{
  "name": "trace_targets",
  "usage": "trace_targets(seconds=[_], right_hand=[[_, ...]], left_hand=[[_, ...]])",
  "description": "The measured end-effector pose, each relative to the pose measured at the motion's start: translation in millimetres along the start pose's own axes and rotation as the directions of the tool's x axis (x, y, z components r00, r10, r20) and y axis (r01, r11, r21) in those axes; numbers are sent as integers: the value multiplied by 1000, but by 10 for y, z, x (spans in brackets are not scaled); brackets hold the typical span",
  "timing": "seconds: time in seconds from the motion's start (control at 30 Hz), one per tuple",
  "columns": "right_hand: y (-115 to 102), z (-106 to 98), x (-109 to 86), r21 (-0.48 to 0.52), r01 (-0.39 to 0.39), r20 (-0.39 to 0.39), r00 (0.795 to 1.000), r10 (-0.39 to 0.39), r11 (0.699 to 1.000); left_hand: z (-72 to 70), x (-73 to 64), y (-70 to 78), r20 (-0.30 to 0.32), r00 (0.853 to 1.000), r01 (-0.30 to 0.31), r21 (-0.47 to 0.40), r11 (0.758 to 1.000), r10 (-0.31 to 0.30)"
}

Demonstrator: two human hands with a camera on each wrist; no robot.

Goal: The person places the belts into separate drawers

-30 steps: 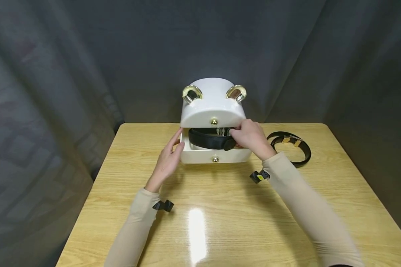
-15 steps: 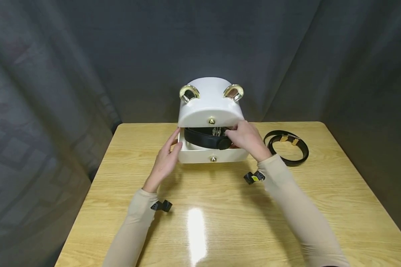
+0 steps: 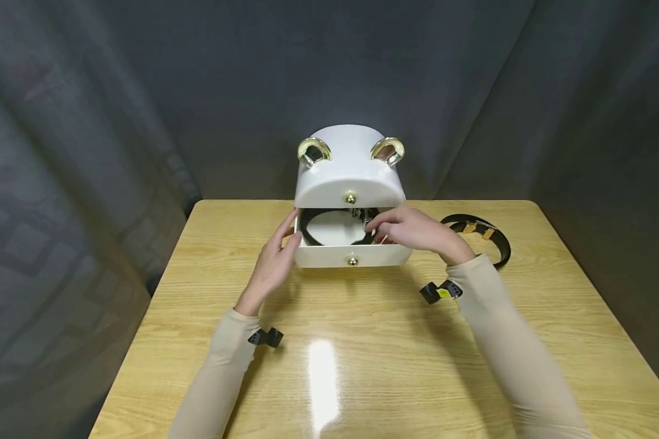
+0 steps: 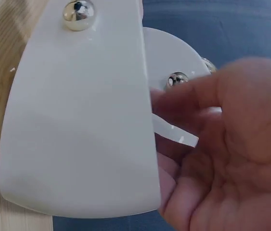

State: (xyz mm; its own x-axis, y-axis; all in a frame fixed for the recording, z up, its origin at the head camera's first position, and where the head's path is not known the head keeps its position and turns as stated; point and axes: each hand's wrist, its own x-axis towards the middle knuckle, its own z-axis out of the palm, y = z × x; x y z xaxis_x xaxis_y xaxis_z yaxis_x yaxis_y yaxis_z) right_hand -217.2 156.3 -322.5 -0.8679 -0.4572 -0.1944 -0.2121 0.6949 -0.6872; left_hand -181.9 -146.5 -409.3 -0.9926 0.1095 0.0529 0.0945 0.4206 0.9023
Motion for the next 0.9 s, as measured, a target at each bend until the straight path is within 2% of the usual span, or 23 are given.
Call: trace_targets(seconds=[0.1, 0.4, 0.63, 0.9], right_hand=[[13, -12, -16, -38, 44, 45, 998, -42, 998], [43, 36, -23, -82, 58, -28, 998, -60, 995], [76, 52, -65, -50, 51, -69, 996, -54, 997], [79, 50, -116, 8, 77, -82, 994, -76, 997]], left_hand=[[-3, -4, 11, -1, 1000, -6, 10, 1000, 6], [0, -11, 5, -4, 1000, -6, 20, 1000, 6], [2, -7, 4, -1, 1000, -4, 23, 1000, 4], [-11, -11, -5, 2, 1000, -6, 29, 1000, 6]])
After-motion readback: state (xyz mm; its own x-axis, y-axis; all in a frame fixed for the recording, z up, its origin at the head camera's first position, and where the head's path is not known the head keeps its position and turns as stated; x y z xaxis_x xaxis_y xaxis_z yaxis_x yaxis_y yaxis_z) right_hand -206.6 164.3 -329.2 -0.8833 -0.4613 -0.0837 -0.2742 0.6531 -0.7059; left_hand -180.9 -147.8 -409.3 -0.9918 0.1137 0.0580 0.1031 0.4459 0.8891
